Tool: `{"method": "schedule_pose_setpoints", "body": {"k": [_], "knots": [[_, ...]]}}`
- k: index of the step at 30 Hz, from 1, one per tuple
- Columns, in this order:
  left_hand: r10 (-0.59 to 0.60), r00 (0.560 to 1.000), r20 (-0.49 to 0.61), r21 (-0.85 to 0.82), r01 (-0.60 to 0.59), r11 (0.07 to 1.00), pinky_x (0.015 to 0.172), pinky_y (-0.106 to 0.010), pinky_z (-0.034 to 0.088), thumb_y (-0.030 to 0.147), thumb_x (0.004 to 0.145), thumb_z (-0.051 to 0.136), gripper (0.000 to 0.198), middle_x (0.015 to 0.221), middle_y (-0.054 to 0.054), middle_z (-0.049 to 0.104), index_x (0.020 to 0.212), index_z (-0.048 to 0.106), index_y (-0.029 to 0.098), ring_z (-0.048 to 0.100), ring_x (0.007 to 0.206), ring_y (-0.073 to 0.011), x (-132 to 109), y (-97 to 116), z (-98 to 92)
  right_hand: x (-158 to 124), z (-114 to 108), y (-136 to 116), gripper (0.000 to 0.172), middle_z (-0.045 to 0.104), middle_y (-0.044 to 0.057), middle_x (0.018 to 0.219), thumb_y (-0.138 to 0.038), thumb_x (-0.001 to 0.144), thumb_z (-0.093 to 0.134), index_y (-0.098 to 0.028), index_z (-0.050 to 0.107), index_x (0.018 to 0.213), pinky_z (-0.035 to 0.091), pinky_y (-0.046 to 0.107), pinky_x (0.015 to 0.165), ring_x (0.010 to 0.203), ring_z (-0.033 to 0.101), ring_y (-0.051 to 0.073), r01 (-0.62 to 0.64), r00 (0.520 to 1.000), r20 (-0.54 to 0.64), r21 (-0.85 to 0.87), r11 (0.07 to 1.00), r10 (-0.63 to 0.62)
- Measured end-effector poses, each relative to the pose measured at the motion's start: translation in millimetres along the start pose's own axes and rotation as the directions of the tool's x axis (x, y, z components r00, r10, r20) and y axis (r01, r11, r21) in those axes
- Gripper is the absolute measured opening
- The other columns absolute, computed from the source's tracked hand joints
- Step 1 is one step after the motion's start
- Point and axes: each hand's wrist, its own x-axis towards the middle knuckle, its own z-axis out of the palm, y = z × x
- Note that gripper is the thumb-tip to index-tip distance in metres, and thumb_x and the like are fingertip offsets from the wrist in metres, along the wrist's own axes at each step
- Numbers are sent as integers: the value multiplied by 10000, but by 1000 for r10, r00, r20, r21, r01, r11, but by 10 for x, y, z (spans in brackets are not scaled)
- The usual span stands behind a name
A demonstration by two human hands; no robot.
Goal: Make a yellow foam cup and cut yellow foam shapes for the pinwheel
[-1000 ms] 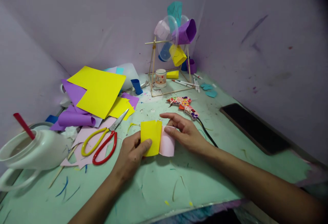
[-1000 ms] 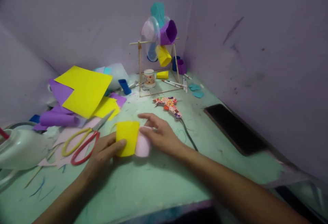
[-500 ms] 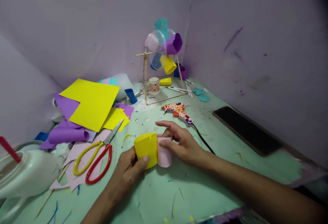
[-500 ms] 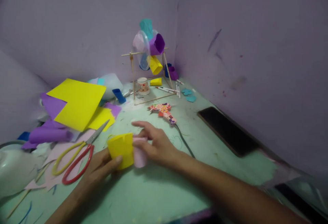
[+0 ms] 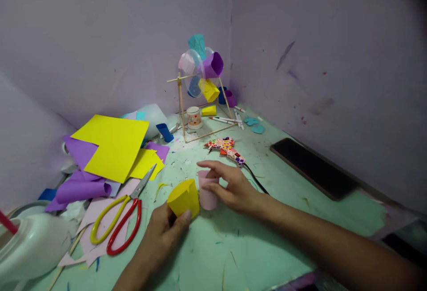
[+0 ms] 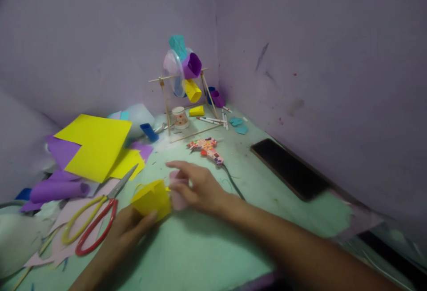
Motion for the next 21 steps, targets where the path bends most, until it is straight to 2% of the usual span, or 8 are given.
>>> {"method": "schedule_pose_setpoints", "body": {"k": [3,5,10,13,15,17,19,21], "knots": [[-26,999,24,-23,26,999,608,-276,407,497,758,598,361,710,-28,602,804,599,138,528,660,-169,26,-8,7,93,-15,87,368,663,55,901,-205,842,504,-182,516,1209,473,319,768,814,614,172,-111,993,-38,-10,994,111],[-65,998,17,-113,67,991,565,-254,391,490,736,627,362,640,-10,582,785,596,133,513,594,-143,35,-21,11,164,-14,145,375,663,64,889,-199,852,483,-148,502,1224,472,307,739,808,610,171,-151,988,-27,-9,989,151],[-115,993,30,-254,119,960,460,-226,354,485,693,670,380,581,-20,598,796,597,127,516,508,-133,56,-86,2,419,3,266,375,658,31,778,-153,836,491,-128,536,1207,472,266,647,706,601,147,-161,981,104,-36,986,164],[-107,994,20,-286,108,952,436,-228,346,486,709,648,375,573,-20,601,816,582,132,494,472,-125,86,-115,-23,576,18,261,380,685,33,845,-136,798,552,-162,573,1176,489,298,720,763,622,157,-149,973,169,-58,987,157],[-96,995,-6,-298,90,950,436,-233,348,495,724,620,374,578,-20,600,815,570,136,482,461,-121,102,-119,-41,612,39,175,380,672,71,1037,-115,769,587,-182,599,1143,441,376,887,966,597,199,-134,979,143,-85,987,145],[-88,994,-63,-281,67,957,444,-241,355,511,723,609,386,597,-28,605,801,565,136,490,470,-128,101,-107,-51,559,81,20,360,596,104,1212,-120,778,584,-185,606,1131,348,441,999,1147,501,242,-136,986,81,-110,985,145],[-74,986,-148,-233,38,972,482,-254,376,507,715,623,384,636,-39,618,798,577,135,524,527,-150,73,-85,-42,429,151,-167,339,594,137,1200,-198,838,536,-158,570,1173,400,462,950,1088,544,250,-180,982,41,-104,978,185],[-25,972,-235,-138,-8,990,544,-275,405,477,711,642,353,674,-42,633,823,599,145,563,609,-187,23,-61,-3,267,245,-334,440,618,147,1145,-303,805,600,-143,533,1209,494,430,836,967,610,247,-313,944,108,2,950,311]]}}
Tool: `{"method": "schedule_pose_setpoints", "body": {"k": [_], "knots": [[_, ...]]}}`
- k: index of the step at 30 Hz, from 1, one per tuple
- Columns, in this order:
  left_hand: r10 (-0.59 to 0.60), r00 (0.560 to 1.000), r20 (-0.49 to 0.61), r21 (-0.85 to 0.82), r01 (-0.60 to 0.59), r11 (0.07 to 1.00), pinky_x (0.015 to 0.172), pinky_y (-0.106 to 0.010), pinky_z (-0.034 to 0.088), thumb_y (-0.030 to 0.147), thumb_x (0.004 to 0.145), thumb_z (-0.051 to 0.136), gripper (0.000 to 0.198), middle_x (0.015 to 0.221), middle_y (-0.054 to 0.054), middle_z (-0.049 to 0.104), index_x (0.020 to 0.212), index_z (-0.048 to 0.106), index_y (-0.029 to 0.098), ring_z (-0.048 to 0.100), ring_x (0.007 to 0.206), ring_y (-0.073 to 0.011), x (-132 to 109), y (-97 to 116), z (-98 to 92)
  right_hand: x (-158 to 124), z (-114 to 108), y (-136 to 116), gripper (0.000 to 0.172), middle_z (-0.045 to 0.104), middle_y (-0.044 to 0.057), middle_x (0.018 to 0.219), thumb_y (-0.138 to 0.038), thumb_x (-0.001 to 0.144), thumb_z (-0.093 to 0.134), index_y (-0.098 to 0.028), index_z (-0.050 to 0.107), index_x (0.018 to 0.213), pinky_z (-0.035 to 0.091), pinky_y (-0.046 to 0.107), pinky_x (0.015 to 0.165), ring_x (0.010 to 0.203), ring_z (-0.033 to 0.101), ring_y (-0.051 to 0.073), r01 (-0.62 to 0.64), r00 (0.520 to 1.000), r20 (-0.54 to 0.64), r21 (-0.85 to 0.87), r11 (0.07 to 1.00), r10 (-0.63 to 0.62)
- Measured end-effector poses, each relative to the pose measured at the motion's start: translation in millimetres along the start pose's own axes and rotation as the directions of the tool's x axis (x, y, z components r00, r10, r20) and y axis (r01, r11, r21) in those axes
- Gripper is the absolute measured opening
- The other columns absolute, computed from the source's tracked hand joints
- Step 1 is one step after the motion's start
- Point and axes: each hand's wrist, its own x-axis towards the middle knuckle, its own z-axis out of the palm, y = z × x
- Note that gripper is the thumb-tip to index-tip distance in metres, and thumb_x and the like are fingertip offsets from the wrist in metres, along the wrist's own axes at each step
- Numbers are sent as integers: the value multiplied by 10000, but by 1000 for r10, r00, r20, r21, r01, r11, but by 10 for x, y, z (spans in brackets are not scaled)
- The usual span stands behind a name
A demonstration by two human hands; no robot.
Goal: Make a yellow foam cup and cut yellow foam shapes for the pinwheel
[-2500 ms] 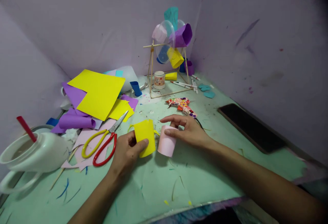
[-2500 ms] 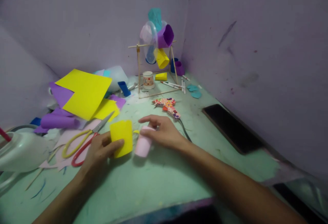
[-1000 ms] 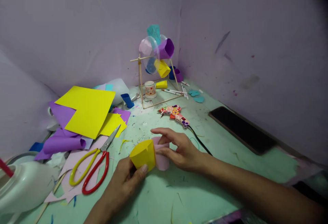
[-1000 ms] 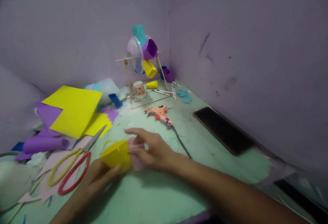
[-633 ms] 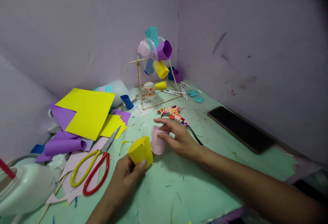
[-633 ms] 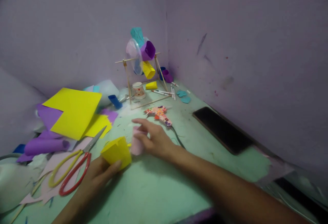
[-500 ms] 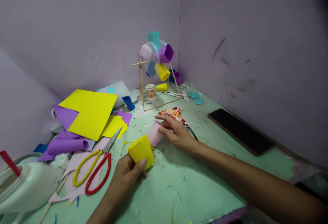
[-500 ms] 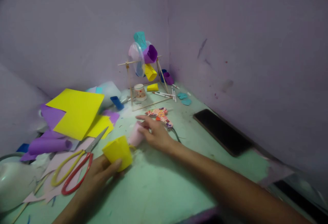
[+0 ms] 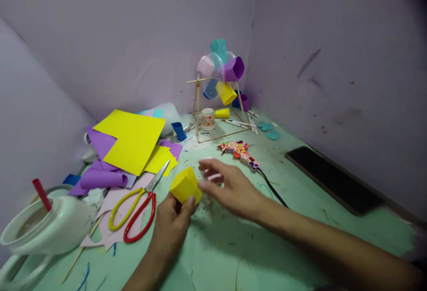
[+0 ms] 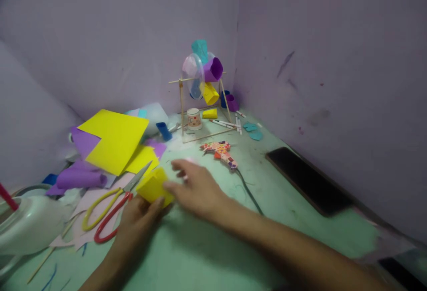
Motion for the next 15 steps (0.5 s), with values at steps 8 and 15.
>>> {"method": "schedule_pose_setpoints", "body": {"k": [8,15], "knots": [[207,976,65,233,-216,948,931,-356,419,254,797,544,438,1231,-109,589,1228,495,195,550,1120,-278,-132,-62,177,-260,291,-38,809,515,137,1286,-316,587,784,-203,417,1298,401,483,983,1119,521,302,-153,987,60,141,978,146],[170,955,245,210,-223,952,772,-311,477,154,765,511,390,1069,-78,653,1152,549,185,618,881,-233,-80,2,76,-224,209,95,702,619,98,1104,-305,559,807,-174,544,1196,463,429,891,988,579,265,-99,993,90,210,973,82]]}}
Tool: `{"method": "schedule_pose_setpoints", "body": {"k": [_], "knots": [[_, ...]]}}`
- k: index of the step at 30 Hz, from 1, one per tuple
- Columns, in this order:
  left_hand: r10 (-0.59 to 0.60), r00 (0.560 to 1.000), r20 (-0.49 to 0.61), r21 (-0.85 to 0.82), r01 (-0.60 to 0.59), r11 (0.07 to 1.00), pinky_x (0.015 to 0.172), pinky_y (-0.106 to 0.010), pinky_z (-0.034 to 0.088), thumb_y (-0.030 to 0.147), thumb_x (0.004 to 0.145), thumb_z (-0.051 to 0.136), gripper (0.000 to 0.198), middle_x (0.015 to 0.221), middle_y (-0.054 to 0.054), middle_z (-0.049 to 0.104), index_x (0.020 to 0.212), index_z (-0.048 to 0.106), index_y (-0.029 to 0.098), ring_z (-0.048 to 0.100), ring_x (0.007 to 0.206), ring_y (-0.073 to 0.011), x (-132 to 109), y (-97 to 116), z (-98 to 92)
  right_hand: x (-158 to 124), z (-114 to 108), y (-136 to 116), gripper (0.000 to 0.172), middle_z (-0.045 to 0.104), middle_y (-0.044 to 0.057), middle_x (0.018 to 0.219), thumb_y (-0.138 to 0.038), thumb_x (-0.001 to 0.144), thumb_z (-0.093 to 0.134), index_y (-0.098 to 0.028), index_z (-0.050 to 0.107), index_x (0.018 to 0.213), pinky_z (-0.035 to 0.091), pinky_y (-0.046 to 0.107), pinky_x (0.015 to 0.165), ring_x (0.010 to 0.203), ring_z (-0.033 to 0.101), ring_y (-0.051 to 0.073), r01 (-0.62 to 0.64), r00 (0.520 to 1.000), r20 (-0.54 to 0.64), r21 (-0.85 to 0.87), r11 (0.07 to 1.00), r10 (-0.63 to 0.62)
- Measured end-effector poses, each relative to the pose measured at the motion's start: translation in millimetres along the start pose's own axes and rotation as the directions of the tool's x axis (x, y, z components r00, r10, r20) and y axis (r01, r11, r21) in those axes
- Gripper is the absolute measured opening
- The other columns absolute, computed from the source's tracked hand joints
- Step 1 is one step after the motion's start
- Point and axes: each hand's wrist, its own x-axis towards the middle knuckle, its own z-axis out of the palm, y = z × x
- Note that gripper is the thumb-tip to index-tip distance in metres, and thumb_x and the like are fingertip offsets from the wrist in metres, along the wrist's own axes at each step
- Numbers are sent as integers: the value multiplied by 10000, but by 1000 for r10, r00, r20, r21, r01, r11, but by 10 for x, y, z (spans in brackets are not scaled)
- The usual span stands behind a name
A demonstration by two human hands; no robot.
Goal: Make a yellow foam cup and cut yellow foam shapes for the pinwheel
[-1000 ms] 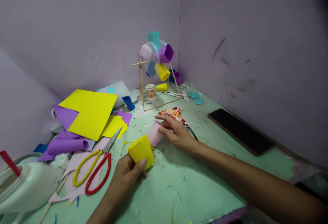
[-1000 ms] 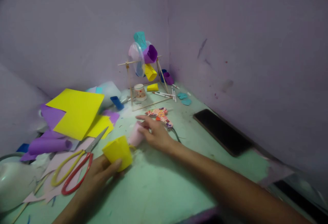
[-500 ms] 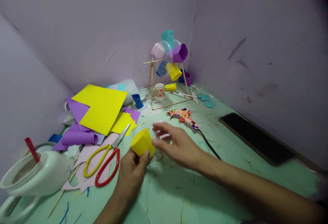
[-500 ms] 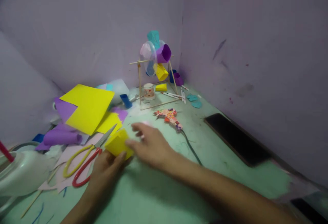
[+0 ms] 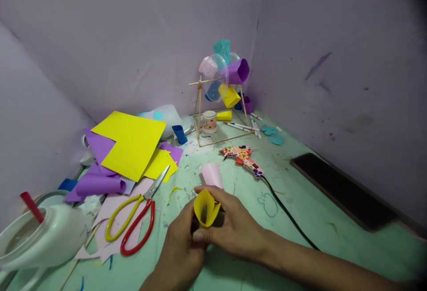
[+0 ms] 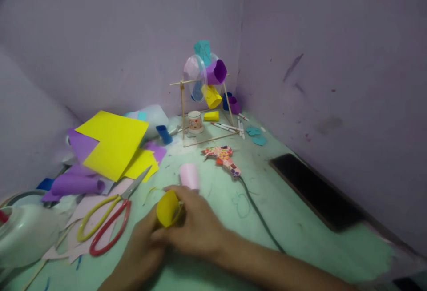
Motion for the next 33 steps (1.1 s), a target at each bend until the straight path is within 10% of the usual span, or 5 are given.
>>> {"method": "schedule_pose_setpoints", "body": {"k": [5,12,24,29,33], "knots": [[-127,990,58,-179,136,974,756,-324,476,328,746,595,312,894,-78,668,991,607,136,604,835,-245,38,80,-94,0,-93,-80,862,572,111,1224,-263,513,837,-175,479,1292,406,442,971,1084,543,278,-43,996,71,-20,999,45],[-189,959,211,-458,268,848,507,-233,392,501,721,638,380,651,-34,597,769,616,125,500,549,-123,110,-121,-143,112,-246,-66,584,569,149,1214,-260,721,671,-138,490,1263,477,413,879,1007,589,241,-107,983,169,181,978,76],[-138,908,396,-366,294,883,500,-200,357,499,753,619,416,684,11,514,945,592,131,436,565,-88,117,-28,-186,222,-452,-43,124,645,72,939,-202,740,615,-141,671,832,462,282,688,768,575,157,-60,984,177,130,990,36],[-44,998,-47,-34,42,999,507,-222,416,414,832,542,409,1048,-83,582,1180,488,205,491,590,-96,71,23,-316,218,-449,-37,105,591,19,680,-213,731,605,-125,625,676,411,239,578,601,515,116,-153,966,225,102,983,127],[318,939,-131,338,-259,905,625,-245,461,239,879,494,265,1258,-77,493,1142,521,264,545,706,-104,15,59,-410,209,-455,-9,152,552,-3,623,-256,757,598,-126,641,693,374,220,555,599,471,110,-157,946,295,53,986,134]]}}
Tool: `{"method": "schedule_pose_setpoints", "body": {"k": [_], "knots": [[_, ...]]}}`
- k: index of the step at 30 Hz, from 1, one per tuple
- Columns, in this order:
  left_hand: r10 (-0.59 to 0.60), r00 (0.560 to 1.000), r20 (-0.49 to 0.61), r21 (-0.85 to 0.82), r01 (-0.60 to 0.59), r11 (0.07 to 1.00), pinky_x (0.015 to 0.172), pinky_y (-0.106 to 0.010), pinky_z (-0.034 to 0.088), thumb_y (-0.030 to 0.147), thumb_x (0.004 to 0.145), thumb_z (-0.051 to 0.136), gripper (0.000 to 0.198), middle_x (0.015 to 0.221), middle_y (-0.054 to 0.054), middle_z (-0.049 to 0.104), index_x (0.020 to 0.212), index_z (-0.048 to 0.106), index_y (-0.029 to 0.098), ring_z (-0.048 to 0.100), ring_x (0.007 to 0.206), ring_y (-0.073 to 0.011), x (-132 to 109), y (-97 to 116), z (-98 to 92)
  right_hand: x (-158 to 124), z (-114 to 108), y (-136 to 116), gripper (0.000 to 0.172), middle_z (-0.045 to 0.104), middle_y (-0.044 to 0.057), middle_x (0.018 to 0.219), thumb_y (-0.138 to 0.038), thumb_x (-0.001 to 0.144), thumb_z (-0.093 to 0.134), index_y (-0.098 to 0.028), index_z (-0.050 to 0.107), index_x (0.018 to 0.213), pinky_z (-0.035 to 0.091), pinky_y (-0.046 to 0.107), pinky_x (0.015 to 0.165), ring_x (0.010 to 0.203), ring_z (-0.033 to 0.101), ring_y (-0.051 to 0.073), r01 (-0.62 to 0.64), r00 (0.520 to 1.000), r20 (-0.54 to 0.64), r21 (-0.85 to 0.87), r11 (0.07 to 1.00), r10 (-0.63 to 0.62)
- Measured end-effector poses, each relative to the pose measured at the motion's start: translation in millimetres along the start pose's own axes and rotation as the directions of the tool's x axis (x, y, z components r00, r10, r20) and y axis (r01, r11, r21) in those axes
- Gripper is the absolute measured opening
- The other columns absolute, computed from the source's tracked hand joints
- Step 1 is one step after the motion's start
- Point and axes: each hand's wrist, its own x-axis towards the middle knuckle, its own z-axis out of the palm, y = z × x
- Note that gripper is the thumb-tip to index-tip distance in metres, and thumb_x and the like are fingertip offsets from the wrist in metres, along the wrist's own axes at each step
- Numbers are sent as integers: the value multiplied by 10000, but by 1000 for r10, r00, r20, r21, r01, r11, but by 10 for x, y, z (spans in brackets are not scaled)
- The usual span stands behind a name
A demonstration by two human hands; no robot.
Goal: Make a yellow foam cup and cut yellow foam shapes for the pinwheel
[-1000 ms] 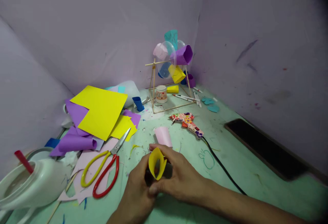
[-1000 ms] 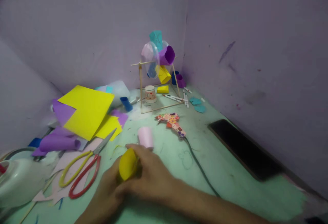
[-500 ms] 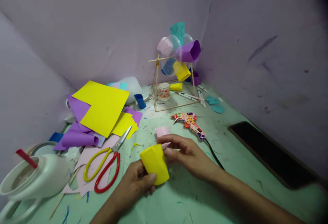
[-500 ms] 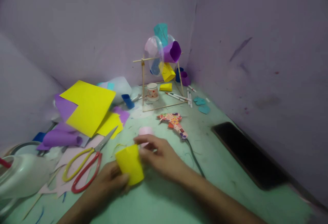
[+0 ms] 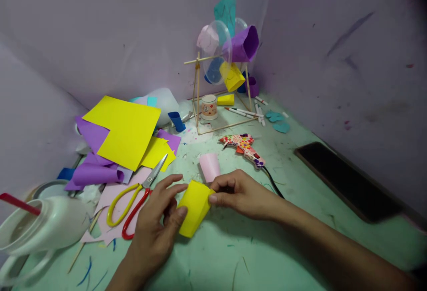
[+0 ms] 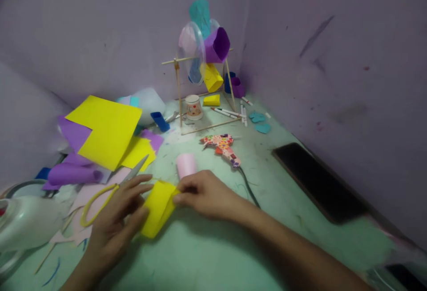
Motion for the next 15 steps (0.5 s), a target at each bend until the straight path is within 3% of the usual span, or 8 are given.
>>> {"method": "schedule_pose_setpoints", "body": {"k": [3,6,10,15], "knots": [[154,988,-11,186,-149,971,791,-315,456,169,854,520,369,1328,-106,428,1216,490,231,524,989,-194,-16,28,-17,-9,4,0,169,516,-18,594,-270,751,614,-127,629,663,338,208,522,573,431,98,-8,999,46,-57,998,11],[208,976,58,202,-215,956,885,-342,429,127,850,504,389,1361,-120,393,1232,481,198,453,1135,-225,-10,57,3,-23,13,-26,165,483,-29,568,-258,741,630,-126,627,641,315,204,505,552,408,91,-14,997,77,-129,992,24],[216,955,203,53,-230,972,879,-290,434,85,869,442,261,1131,-82,561,1085,546,187,518,1051,-168,16,83,37,-34,20,-47,124,530,-15,620,-201,768,578,-125,656,708,357,209,550,603,460,107,69,986,158,-140,988,-47],[82,957,279,-110,-53,993,681,-201,463,114,874,455,145,834,-9,635,902,576,189,598,773,-107,26,121,53,-35,31,-31,124,543,-11,628,-174,783,555,-124,650,722,374,201,562,609,463,102,111,987,132,-118,987,-95]]}}
